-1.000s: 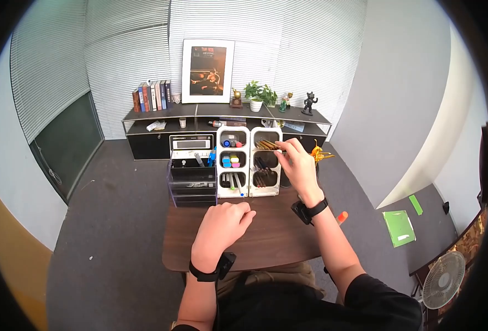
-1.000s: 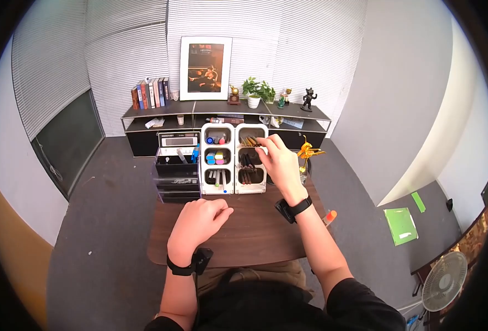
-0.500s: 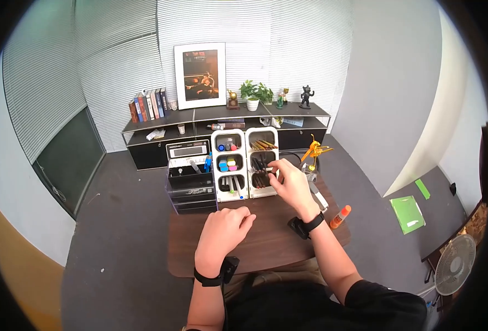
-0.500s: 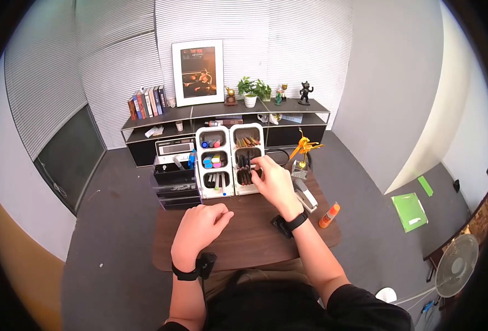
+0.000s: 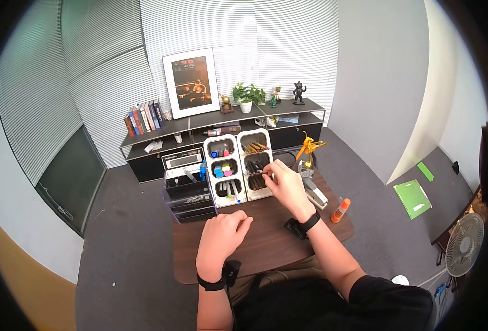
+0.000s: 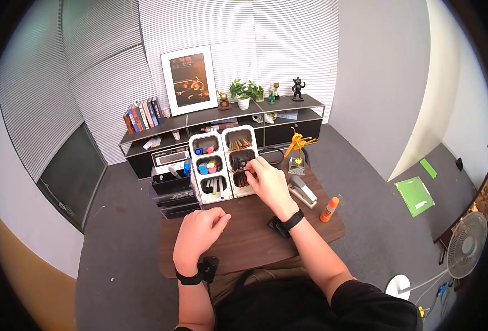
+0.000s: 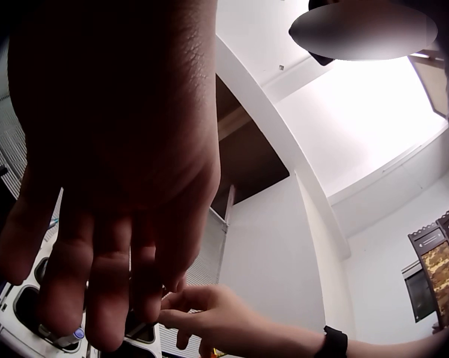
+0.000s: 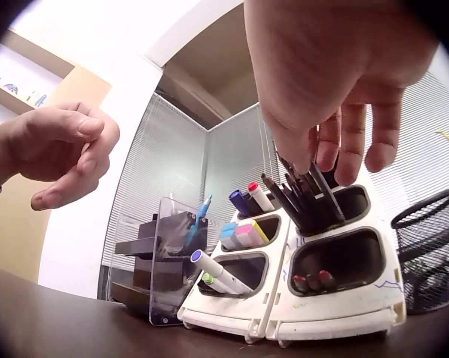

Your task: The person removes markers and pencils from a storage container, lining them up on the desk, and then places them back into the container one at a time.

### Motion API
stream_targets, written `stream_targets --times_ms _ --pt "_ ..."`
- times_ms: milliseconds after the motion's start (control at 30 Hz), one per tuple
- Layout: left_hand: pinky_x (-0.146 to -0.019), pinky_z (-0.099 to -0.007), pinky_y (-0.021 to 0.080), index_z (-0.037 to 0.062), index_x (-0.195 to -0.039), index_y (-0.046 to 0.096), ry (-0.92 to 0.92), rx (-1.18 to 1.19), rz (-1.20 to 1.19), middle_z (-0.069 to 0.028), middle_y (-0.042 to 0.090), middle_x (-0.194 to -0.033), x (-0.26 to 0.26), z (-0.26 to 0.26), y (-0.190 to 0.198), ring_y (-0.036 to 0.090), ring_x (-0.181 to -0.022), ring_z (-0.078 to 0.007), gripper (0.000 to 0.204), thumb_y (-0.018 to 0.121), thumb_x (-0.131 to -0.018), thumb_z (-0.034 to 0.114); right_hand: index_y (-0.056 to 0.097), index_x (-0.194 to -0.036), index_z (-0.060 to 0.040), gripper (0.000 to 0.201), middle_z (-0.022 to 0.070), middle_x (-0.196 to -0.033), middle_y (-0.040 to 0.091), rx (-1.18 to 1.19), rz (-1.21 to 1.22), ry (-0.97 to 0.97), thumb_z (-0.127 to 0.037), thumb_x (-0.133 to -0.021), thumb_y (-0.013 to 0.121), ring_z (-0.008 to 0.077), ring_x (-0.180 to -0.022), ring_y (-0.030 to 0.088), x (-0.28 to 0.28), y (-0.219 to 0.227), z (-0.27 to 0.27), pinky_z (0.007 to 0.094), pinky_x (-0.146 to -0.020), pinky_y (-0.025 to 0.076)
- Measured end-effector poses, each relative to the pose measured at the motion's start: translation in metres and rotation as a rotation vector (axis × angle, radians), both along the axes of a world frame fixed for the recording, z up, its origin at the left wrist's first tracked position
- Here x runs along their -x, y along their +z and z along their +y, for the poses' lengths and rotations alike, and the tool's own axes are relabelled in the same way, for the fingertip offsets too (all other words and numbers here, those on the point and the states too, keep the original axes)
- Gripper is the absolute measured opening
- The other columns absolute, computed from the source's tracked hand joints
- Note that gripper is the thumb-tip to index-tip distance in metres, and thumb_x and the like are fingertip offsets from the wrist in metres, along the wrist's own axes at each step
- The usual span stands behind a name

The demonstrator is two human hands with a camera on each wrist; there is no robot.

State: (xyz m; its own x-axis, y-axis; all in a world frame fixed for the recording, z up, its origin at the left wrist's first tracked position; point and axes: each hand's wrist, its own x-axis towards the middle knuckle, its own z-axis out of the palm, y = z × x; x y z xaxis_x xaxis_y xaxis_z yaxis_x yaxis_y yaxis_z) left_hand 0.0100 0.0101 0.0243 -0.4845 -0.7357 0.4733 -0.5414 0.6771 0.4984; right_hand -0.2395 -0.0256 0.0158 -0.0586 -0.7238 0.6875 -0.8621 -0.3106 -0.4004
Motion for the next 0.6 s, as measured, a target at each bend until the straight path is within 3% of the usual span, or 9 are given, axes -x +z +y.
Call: stream_targets --times_ms 67,133,167,433,600 --pt "-0.06 -0.0441 0.051 0.0045 -0.087 0.075 0.0 -0.021 0.012 -0.0141 0.067 -0.064 0.0 0.0 0.001 0.068 -0.06 -0.0352 0.026 0.075 -0.102 0.026 0.069 -0.108 -0.0083 0.012 0.007 -0.098 0.07 0.05 0.007 0.011 -0.01 -0.098 0.076 0.0318 -0.079 0.074 0.004 0.0 0.001 0.044 -0.07 0.06" --pt "-0.06 -0.0465 0.053 0.0048 -0.086 0.074 0.003 -0.018 0.015 -0.0157 0.069 -0.068 -0.002 0.0 0.003 0.069 -0.063 -0.0381 0.027 0.075 -0.103 0.027 0.072 -0.11 -0.0049 0.015 0.0076 -0.094 0.068 0.191 0.004 0.015 -0.009 -0.097 0.078 0.0229 -0.073 0.072 0.008 -0.001 0.0 0.0368 -0.066 0.057" --pt "-0.061 -0.049 0.055 0.0052 -0.085 0.073 0.003 -0.01 0.012 -0.0174 0.071 -0.071 -0.003 0.0 0.005 0.071 -0.067 -0.0411 0.028 0.075 -0.103 0.027 0.073 -0.115 -0.0053 0.018 0.0076 -0.096 0.068 0.118 -0.049 0.011 -0.01 -0.098 0.079 0.0209 -0.073 0.073 0.005 0.006 0.007 0.0361 -0.067 0.057" --pt "-0.064 -0.0489 0.056 0.0051 -0.086 0.074 0.038 -0.007 0.046 -0.017 0.073 -0.074 -0.005 -0.022 -0.015 0.072 -0.07 -0.0404 0.026 0.074 -0.103 0.026 0.074 -0.118 -0.0067 0.024 0.0068 -0.099 0.069 0.043 0.104 0.006 -0.013 -0.096 0.082 0.0216 -0.075 0.073 0.013 -0.005 -0.005 0.038 -0.069 0.058" --pt "-0.067 -0.05 0.058 0.0051 -0.088 0.075 0.029 -0.018 -0.003 -0.0178 0.074 -0.077 0.003 -0.025 -0.026 0.073 -0.073 -0.0412 0.026 0.073 -0.103 0.026 0.072 -0.118 -0.0066 0.025 0.0066 -0.1 0.069 0.014 0.019 0.006 -0.01 -0.095 0.081 0.0219 -0.076 0.073 0.006 0.002 0.0 0.0379 -0.07 0.058"
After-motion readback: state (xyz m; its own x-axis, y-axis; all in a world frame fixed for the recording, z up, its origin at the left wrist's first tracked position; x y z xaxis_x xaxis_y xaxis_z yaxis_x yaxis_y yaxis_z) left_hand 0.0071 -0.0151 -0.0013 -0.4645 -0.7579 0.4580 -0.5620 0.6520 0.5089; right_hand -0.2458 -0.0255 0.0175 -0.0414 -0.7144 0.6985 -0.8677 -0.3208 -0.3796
